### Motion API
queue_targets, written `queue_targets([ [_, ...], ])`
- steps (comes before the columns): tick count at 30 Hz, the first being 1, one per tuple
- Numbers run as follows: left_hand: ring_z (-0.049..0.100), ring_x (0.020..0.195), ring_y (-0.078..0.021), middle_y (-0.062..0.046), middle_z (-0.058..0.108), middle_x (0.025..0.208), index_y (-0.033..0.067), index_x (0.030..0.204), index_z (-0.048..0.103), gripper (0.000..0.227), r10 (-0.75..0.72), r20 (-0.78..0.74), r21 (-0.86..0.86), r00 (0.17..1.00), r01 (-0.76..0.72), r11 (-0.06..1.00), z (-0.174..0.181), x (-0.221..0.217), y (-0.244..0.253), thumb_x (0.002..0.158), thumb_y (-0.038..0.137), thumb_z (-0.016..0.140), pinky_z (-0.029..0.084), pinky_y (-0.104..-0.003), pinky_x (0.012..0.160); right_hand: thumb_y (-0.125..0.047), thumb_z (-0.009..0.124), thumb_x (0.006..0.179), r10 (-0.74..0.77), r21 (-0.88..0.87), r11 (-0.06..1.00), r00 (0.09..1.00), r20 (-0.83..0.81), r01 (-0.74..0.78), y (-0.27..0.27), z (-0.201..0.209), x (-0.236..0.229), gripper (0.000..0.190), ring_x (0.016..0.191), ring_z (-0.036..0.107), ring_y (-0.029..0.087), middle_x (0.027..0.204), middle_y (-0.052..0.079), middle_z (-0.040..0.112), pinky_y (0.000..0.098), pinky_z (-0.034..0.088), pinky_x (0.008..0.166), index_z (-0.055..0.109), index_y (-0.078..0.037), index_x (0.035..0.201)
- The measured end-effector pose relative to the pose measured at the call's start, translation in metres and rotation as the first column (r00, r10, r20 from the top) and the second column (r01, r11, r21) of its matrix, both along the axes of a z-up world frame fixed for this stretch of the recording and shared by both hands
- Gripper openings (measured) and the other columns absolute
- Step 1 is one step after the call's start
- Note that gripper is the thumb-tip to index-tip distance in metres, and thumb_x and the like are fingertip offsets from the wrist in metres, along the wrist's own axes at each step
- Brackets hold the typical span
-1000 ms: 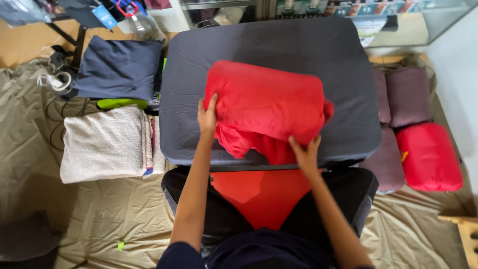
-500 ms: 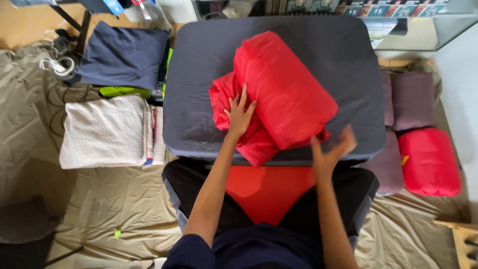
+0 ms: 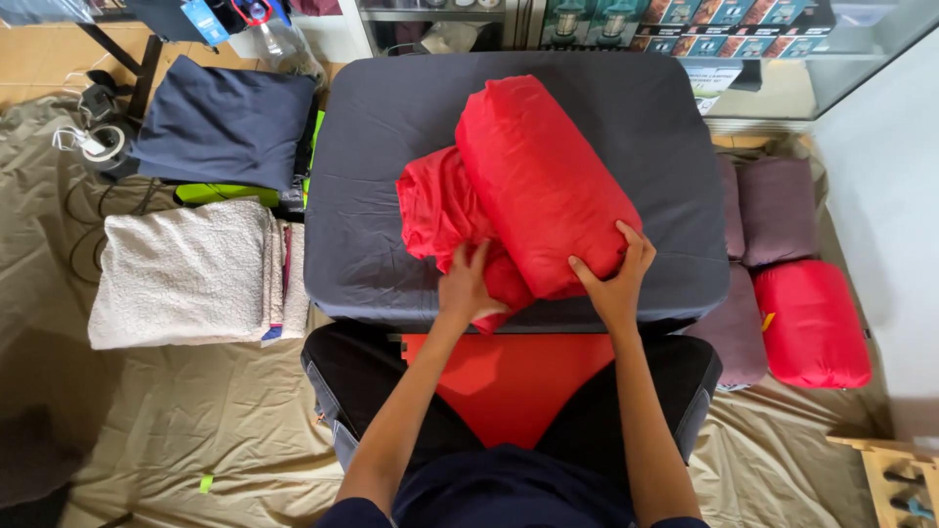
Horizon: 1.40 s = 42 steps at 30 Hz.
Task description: Folding a brown stuff sack and then unfolding and smoothing a red sleeping bag on a mat.
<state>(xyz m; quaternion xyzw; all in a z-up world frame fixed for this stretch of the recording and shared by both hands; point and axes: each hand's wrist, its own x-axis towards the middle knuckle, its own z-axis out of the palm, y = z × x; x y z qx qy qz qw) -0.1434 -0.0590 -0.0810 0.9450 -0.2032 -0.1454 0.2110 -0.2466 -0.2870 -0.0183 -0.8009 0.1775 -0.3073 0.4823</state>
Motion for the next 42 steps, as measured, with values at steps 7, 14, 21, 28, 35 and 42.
queue_targets([
  [7, 0.051, 0.129, -0.0345, -0.007, 0.054, 0.136, 0.0292, 0.138, 0.055, 0.088, 0.312, 0.418, 0.034, 0.853, -0.358, 0.933, -0.006, 0.037, 0.05, 0.056, 0.042, 0.082, 0.033, -0.054, 0.108, -0.028, 0.095, 0.076, -0.033, 0.083, 0.996, 0.996, 0.078, 0.027, 0.016, -0.031, -0.012, 0.084, 0.134, 0.036, 0.038, 0.133, 0.013, 0.035, 0.0578, 0.024, 0.115, 0.045, -0.018, 0.143],
  [14, 0.051, 0.134, -0.0496, -0.028, 0.05, 0.145, 0.0224, 0.154, 0.023, 0.103, 0.492, -0.384, -0.512, 0.781, -0.624, 0.59, -0.039, 0.033, 0.08, 0.073, 0.034, 0.086, 0.042, -0.059, 0.111, -0.023, 0.093, 0.086, -0.312, -0.051, 0.946, 0.944, 0.104, 0.319, -0.009, -0.059, -0.038, 0.077, 0.121, 0.049, 0.038, 0.129, 0.019, 0.045, 0.0515, 0.041, 0.103, 0.043, -0.007, 0.142],
  [21, 0.049, 0.136, -0.0468, -0.024, 0.053, 0.142, 0.0203, 0.143, 0.044, 0.07, 0.438, -0.431, -0.614, 0.789, -0.612, 0.498, -0.002, 0.021, 0.056, 0.087, 0.045, 0.08, 0.039, -0.059, 0.115, -0.071, 0.073, 0.082, -0.09, -0.716, 0.689, 0.994, 0.066, 0.11, 0.034, -0.017, -0.025, 0.083, 0.139, 0.036, 0.05, 0.153, 0.026, 0.036, 0.0655, 0.025, 0.11, 0.061, -0.014, 0.141],
  [28, 0.061, 0.123, -0.0425, -0.021, 0.07, 0.122, 0.0194, 0.134, 0.058, 0.06, 0.588, -0.231, -0.66, 0.775, -0.569, 0.491, -0.046, 0.056, 0.086, 0.081, 0.018, 0.085, 0.049, -0.055, 0.103, -0.037, 0.09, 0.062, -0.14, -0.723, 0.69, 0.971, -0.191, -0.043, 0.057, -0.014, -0.023, 0.096, 0.149, 0.021, 0.054, 0.162, 0.025, 0.029, 0.0855, 0.014, 0.101, 0.052, -0.028, 0.15],
  [35, 0.067, 0.108, -0.048, -0.024, 0.071, 0.107, 0.0117, 0.124, 0.064, 0.056, 0.823, 0.044, -0.733, 0.566, -0.542, 0.412, -0.023, 0.07, 0.183, 0.075, 0.009, 0.09, 0.053, -0.057, 0.091, -0.043, 0.087, 0.066, -0.066, -0.508, 0.861, 0.986, -0.15, -0.02, 0.033, -0.013, -0.033, 0.093, 0.133, 0.05, 0.044, 0.151, 0.019, 0.043, 0.0596, 0.044, 0.102, 0.053, -0.023, 0.15],
  [42, 0.054, 0.12, -0.0412, -0.014, 0.055, 0.127, 0.0148, 0.14, 0.044, 0.08, 0.908, 0.355, -0.396, 0.224, -0.843, 0.363, -0.021, 0.069, 0.218, 0.073, 0.01, 0.087, 0.041, -0.06, 0.103, -0.026, 0.081, 0.089, 0.013, -0.139, 0.99, 0.995, -0.1, -0.027, 0.002, -0.029, -0.026, 0.073, 0.132, 0.048, 0.041, 0.135, 0.019, 0.047, 0.0528, 0.034, 0.114, 0.047, -0.006, 0.151],
])
